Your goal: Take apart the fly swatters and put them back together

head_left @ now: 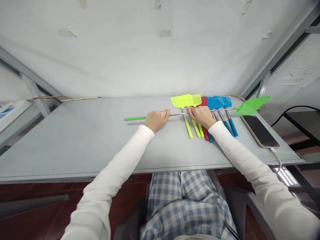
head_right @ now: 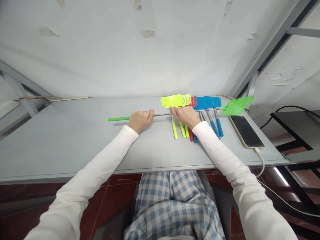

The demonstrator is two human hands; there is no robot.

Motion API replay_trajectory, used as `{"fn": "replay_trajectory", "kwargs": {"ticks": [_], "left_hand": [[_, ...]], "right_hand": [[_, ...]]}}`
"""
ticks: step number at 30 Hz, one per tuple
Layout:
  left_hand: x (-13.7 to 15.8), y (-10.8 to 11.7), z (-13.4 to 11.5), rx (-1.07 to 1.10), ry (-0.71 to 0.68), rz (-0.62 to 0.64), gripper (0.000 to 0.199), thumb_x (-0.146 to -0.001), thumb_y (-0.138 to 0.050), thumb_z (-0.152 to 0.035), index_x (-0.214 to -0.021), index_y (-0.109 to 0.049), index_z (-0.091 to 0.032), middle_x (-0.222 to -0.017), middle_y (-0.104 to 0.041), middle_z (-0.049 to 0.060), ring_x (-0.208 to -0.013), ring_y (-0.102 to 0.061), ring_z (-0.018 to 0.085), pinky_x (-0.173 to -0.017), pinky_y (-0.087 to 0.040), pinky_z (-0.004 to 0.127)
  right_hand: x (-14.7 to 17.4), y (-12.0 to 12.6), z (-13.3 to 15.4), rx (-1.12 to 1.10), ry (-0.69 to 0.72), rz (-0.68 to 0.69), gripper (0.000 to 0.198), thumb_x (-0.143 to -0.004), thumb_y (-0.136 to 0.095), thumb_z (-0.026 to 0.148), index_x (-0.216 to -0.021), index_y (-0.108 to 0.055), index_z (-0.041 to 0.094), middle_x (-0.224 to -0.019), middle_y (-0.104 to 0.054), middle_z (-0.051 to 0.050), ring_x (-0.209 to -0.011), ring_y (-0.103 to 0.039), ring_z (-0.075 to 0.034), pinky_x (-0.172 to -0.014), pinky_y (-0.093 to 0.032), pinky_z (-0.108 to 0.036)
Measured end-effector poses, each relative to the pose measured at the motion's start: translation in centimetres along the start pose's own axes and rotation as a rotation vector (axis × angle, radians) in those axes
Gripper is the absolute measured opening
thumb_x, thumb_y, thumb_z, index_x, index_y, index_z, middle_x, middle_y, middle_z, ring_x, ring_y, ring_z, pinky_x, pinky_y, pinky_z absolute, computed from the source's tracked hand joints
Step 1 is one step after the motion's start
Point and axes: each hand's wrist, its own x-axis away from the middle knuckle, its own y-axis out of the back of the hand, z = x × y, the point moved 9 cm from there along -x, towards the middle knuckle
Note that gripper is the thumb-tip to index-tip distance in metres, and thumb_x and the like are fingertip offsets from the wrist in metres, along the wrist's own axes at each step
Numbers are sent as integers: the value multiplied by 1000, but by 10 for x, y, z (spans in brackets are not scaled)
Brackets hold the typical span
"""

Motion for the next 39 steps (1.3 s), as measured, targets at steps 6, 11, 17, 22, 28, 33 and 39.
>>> {"fn": "replay_trajectory", "kwargs": {"ticks": [6,11,17,22,28,33,39], "left_hand": [[-2,3,1,1,-93,8,56,-97,-19,-39,-86,-69,-14,-71,-69,16,-65,-65,23,-56,-33,30],[-11,5,36,-37,-78,-37,54,-96,-21,-38,-80,-67,-15,-66,-68,15,-63,-63,21,-56,-30,29],[-17,7,65,-54,-34,-44,55,-95,-21,-39,-67,-62,-16,-59,-63,15,-64,-63,24,-55,-28,31],[-14,8,61,-52,-35,-30,53,-95,-22,-37,-70,-63,-17,-62,-65,14,-63,-62,22,-56,-28,30],[-8,5,78,40,44,36,50,-95,-23,-38,-74,-64,-20,-80,-72,12,-75,-64,23,-60,-31,30],[-9,-6,110,49,206,101,51,-94,-25,-42,-74,-67,-19,-85,-72,15,-82,-64,26,-65,-34,32],[-4,-2,145,28,375,41,59,-92,-23,-47,-73,-71,-18,-80,-71,17,-83,-64,28,-68,-37,34]], "right_hand": [[-5,-1,-26,38,-43,-6,59,-96,-24,34,-59,-63,12,-56,-62,-14,-53,-55,-18,-54,-17,-30],[-8,-2,-68,57,-120,-87,57,-95,-25,35,-56,-60,12,-54,-60,-13,-51,-52,-17,-53,-19,-29],[-12,1,-76,81,-103,-140,57,-94,-23,35,-55,-59,14,-52,-59,-12,-47,-48,-17,-52,-16,-30],[-10,-2,-74,54,-102,-154,57,-94,-23,36,-53,-57,15,-50,-56,-11,-46,-47,-15,-52,-16,-29],[-1,-4,-73,36,-109,-222,55,-93,-27,36,-51,-57,15,-48,-53,-8,-44,-42,-13,-52,-17,-29],[1,-3,-70,16,-86,-248,55,-95,-26,35,-54,-58,17,-52,-54,-7,-49,-44,-14,-52,-23,-30],[5,19,-81,-31,-92,-441,46,-96,-23,29,-81,-65,18,-93,-64,-13,-88,-56,-22,-82,-40,-37]]}}
